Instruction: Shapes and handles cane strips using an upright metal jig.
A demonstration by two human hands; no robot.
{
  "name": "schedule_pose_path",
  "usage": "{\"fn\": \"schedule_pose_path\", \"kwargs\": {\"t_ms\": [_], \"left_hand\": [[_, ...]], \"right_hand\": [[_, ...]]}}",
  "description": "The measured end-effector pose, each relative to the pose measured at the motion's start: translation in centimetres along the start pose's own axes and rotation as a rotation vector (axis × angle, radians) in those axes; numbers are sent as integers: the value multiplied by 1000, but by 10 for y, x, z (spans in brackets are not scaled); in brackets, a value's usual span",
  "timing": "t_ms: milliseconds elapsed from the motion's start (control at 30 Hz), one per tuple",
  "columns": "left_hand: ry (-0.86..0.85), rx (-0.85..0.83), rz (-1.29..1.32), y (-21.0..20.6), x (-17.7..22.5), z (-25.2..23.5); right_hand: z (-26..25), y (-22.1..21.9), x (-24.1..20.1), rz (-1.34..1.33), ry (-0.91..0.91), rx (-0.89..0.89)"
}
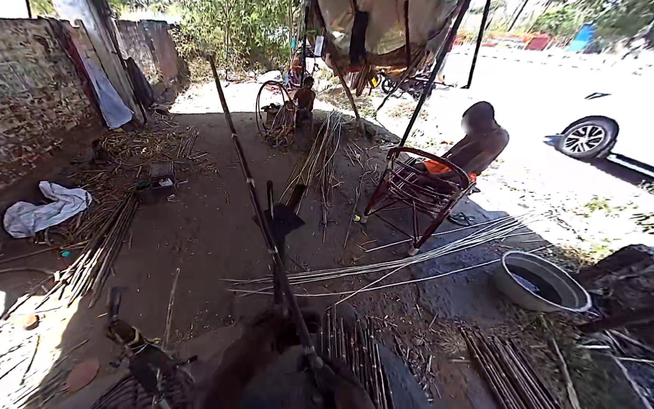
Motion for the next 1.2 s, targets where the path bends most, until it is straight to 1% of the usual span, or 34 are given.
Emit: {"fn": "schedule_pose_path", "kwargs": {"t_ms": [33, 67, 133, 200, 267, 300, 333, 367, 400, 433, 467, 533, 600, 633, 700, 767, 833, 867, 967, 1033, 1100, 1133, 1200], "left_hand": [[-26, 9, 69, -12, 2, -15], [-53, 58, 98, -17, 6, -27], [-66, 154, 57, -23, 11, -45], [-56, 203, -17, -26, 15, -60], [-43, 339, -43, -20, 21, -69], [-43, 448, -20, -16, 28, -71], [-46, 536, 7, -10, 37, -72], [-42, 580, 21, -1, 47, -75], [-29, 602, 39, 7, 55, -81], [-18, 596, 47, 9, 61, -87], [-2, 570, 30, 3, 67, -92], [42, 548, -61, -13, 74, -100], [81, 564, -136, -17, 72, -102], [96, 600, -164, -15, 71, -103], [155, 633, -194, -11, 69, -106], [210, 533, -192, -18, 70, -112], [190, 424, -145, -32, 72, -117], [176, 399, -123, -39, 74, -120], [200, 401, -114, -58, 79, -135], [206, 395, -127, -69, 83, -153], [220, 371, -70, -77, 83, -180], [232, 364, -55, -83, 82, -194], [241, 369, -60, -96, 79, -228]], "right_hand": [[-9, 13, 4, -90, 95, -93], [-15, 21, 2, -122, 150, -138], [-19, 32, -10, -128, 175, -103], [-28, 41, -21, -119, 151, -67], [-41, 49, -26, -67, 181, -28], [-44, 54, -30, 42, 261, 33], [-44, 58, -35, 213, 398, 114], [-38, 58, -42, 426, 555, 204], [-29, 55, -50, 642, 692, 273], [-20, 48, -60, 833, 809, 300], [-12, 39, -67, 979, 886, 306], [-6, 21, -80, 1097, 1006, 327], [-11, 18, -88, 1111, 1133, 380], [-16, 18, -93, 1109, 1175, 408], [-24, 22, -102, 1082, 1225, 450], [-28, 30, -114, 1047, 1249, 486], [-31, 38, -126, 1034, 1238, 475], [-34, 42, -131, 1024, 1223, 461], [-42, 59, -150, 1014, 1176, 474], [-43, 74, -167, 1041, 1150, 495], [-45, 98, -186, 1008, 1092, 457], [-49, 115, -197, 972, 1084, 406], [-68, 165, -225, 820, 1101, 293]]}}
Point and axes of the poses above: each hand's wrist, its own z-axis away from the middle knuckle, its own y-axis out of the back of the hand, x = y × z, the point moved 6 cm from there along -z, towards the middle knuckle, and after that the axes turned 5 degrees about y, right-handed, at the moved point
